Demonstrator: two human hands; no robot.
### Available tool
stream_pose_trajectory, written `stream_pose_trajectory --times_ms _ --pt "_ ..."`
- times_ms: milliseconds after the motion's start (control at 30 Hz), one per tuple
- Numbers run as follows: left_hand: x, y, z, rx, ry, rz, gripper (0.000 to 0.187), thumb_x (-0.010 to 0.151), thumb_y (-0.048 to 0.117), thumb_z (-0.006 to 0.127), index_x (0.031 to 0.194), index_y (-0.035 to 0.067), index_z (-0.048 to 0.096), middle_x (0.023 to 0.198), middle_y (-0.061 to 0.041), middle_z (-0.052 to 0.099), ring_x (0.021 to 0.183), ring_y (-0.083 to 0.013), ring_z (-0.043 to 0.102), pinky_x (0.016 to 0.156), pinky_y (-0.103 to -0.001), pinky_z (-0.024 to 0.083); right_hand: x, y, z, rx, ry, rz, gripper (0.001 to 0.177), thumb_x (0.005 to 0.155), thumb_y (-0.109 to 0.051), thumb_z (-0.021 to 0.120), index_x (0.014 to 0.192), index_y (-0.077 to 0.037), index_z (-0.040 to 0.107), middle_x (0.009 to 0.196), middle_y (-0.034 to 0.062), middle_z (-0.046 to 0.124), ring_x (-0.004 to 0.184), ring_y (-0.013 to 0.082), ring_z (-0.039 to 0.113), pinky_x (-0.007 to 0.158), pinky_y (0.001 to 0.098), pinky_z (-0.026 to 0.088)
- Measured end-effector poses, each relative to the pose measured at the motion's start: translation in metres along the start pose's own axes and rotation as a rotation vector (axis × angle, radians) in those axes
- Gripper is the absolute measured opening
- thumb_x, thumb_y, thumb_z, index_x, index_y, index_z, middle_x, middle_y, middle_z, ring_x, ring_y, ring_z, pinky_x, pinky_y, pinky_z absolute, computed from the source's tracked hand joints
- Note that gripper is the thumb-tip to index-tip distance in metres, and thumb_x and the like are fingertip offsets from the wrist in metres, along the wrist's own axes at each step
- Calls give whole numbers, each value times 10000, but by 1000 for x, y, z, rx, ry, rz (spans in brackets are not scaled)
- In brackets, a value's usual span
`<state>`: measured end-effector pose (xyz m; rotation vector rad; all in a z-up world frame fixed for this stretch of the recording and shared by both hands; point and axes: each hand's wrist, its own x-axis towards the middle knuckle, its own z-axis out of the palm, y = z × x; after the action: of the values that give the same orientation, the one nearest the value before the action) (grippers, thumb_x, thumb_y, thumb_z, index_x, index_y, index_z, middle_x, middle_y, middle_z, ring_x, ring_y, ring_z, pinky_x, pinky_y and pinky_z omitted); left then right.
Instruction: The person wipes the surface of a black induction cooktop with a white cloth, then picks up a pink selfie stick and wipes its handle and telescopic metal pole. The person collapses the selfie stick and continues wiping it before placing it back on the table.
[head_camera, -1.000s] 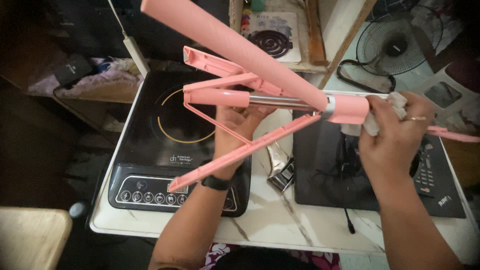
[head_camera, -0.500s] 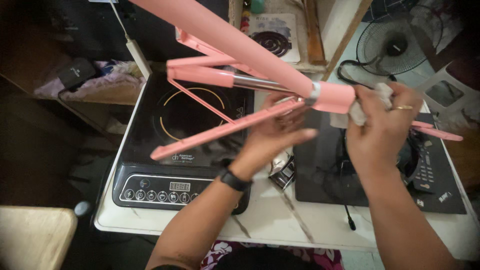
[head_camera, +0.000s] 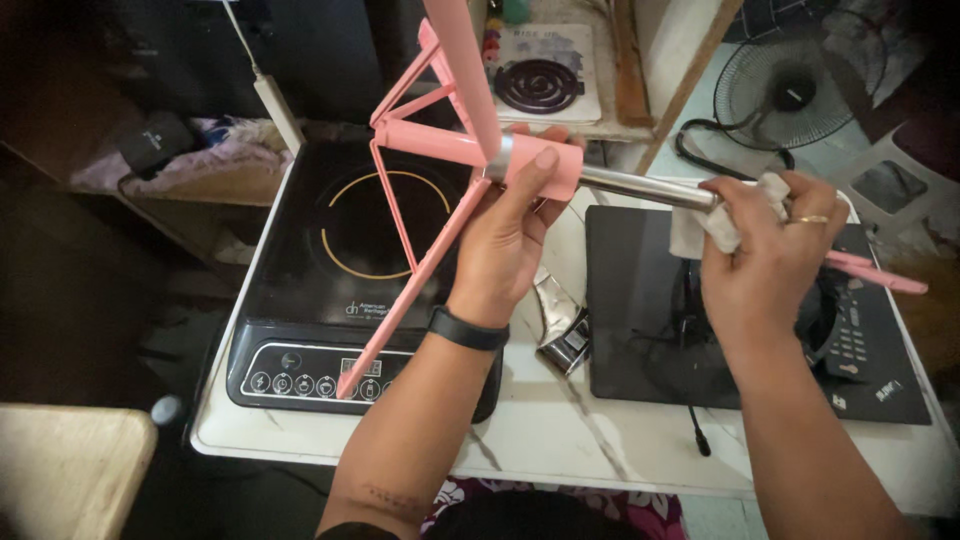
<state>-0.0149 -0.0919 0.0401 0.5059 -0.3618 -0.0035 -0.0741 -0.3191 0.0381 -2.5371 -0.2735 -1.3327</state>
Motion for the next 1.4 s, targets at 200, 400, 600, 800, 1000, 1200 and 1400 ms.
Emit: stream_pose_trajectory --times_ms 200,400,600,800,1000,1200,1400 --pt "0 8 -4 32 -29 -69 443 979 -5 671 1364 80 469 1348 -180 623 1314 -341 606 1102 -403 520 4 1 -3 -29 -54 -2 385 936 -19 786 1286 -175 755 1276 182 484 1269 353 452 1085 446 421" --pt "9 21 -16 47 -43 -52 371 1007 48 649 1330 90 471 1339 -198 640 1264 -364 649 1056 -472 567 37 5 -47 347 -446 243 419 865 -90 664 1262 -214 713 1278 153 600 1143 287 590 951 403 530" --pt "13 31 -17 48 4 20 382 1004 70 646 1336 93 459 1324 -207 641 1242 -366 650 1040 -477 574 49 -13 -57 404 -251 115 281 929 -194 787 1180 -95 709 1174 97 669 1048 216 662 916 341 538" --pt "8 40 -26 98 41 83 424 995 69 657 1362 75 446 1331 -191 635 1261 -362 647 1039 -463 582 8 -41 -15 250 -326 41 146 926 -154 768 1063 -132 722 1123 35 730 976 233 677 869 388 553" --pt "5 37 -33 156 54 107 426 1002 69 670 1358 92 437 1352 -183 631 1272 -346 642 1011 -420 578 -25 -42 42 -184 -407 -326 454 701 -219 723 1142 -125 777 1094 149 714 987 350 645 818 449 516" --pt "2 35 -29 155 86 79 427 989 82 667 1346 97 433 1357 -193 626 1257 -336 649 983 -404 575 -7 -58 17 418 -526 39 286 865 -105 702 1145 -125 754 1106 104 743 1016 297 711 878 385 578" --pt "1 21 -33 184 108 71 430 976 64 648 1347 88 432 1323 -167 643 1216 -277 670 966 -378 594 32 -85 -7 458 -122 -85 349 993 -64 662 1342 -57 656 1357 184 652 1247 346 660 1038 412 533"
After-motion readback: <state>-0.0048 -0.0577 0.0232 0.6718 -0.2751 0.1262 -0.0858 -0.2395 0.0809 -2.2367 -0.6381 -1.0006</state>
